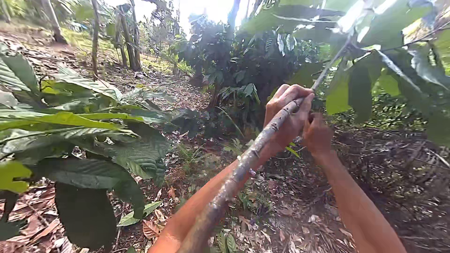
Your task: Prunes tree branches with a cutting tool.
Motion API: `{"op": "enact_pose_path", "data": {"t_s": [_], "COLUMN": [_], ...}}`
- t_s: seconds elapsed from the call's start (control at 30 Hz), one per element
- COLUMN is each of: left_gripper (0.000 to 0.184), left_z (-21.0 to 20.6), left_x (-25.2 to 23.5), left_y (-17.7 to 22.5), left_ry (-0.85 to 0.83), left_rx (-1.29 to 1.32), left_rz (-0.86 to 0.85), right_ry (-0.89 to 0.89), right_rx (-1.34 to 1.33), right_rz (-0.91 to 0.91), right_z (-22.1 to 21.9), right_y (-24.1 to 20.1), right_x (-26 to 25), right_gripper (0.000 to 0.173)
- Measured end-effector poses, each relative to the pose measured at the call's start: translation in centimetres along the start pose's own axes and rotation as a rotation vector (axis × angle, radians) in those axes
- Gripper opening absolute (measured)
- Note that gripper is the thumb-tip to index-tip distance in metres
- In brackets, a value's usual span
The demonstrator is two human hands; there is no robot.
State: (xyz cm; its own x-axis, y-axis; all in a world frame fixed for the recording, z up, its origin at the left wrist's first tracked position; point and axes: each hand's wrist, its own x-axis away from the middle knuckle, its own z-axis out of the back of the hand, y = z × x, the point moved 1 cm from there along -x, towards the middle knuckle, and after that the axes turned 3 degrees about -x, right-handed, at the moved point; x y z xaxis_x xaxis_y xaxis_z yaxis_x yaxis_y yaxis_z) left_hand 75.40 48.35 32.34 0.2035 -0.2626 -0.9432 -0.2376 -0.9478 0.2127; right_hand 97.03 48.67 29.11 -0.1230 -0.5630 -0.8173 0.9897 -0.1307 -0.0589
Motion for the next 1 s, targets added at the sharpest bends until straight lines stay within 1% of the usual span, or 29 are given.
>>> {"op": "enact_pose_path", "data": {"t_s": [0.1, 0.13, 0.27, 0.37, 0.4, 0.5, 0.67, 0.73, 0.83, 0.9, 0.93, 1.0], "left_gripper": [0.012, 0.013, 0.011, 0.012, 0.012, 0.014, 0.014, 0.013, 0.013, 0.013, 0.014, 0.016], "left_z": [1.5, 1.6, 1.4, 1.6, 1.6, 1.8, 0.9, 1.0, 1.2, 1.2, 1.3, 1.7], "left_x": [1.6, 1.9, 2.3, 2.8, 2.9, 3.8, 4.6, 4.7, 4.5, 4.6, 4.8, 5.0], "left_y": [0.9, 0.9, 1.1, 0.9, 0.8, 0.6, 0.7, 0.8, 0.9, 1.1, 1.2, 1.2], "left_ry": [-0.119, -0.127, -0.071, -0.066, -0.061, -0.125, -0.127, -0.148, -0.105, -0.093, -0.116, -0.171], "left_rx": [-0.039, -0.039, -0.015, -0.027, -0.024, -0.059, -0.040, -0.046, -0.043, -0.043, -0.047, -0.060], "left_rz": [0.071, 0.075, 0.072, 0.073, 0.076, 0.102, 0.065, 0.063, 0.100, 0.106, 0.092, 0.062], "right_ry": [0.109, 0.126, 0.090, 0.065, 0.084, 0.109, 0.108, 0.131, 0.055, -0.012, -0.034, -0.038], "right_rx": [0.027, 0.032, 0.057, 0.038, 0.026, 0.014, -0.068, -0.066, -0.074, -0.108, -0.114, -0.117], "right_rz": [0.043, 0.040, -0.052, -0.080, -0.078, -0.136, -0.290, -0.303, -0.324, -0.382, -0.394, -0.360], "right_z": [1.4, 1.7, 1.7, 0.7, 0.4, 0.4, 1.5, 1.6, 1.5, 1.0, 0.4, -0.6], "right_y": [-1.3, -2.0, -4.0, -3.4, -3.1, -3.2, -4.2, -4.1, -4.4, -3.6, -2.5, -1.1], "right_x": [-1.1, -1.6, -2.6, -1.8, -1.6, -2.5, -3.9, -4.1, -5.4, -6.6, -6.9, -6.9], "right_gripper": [0.043, 0.043, 0.040, 0.043, 0.043, 0.043, 0.044, 0.044, 0.046, 0.050, 0.052, 0.053]}}
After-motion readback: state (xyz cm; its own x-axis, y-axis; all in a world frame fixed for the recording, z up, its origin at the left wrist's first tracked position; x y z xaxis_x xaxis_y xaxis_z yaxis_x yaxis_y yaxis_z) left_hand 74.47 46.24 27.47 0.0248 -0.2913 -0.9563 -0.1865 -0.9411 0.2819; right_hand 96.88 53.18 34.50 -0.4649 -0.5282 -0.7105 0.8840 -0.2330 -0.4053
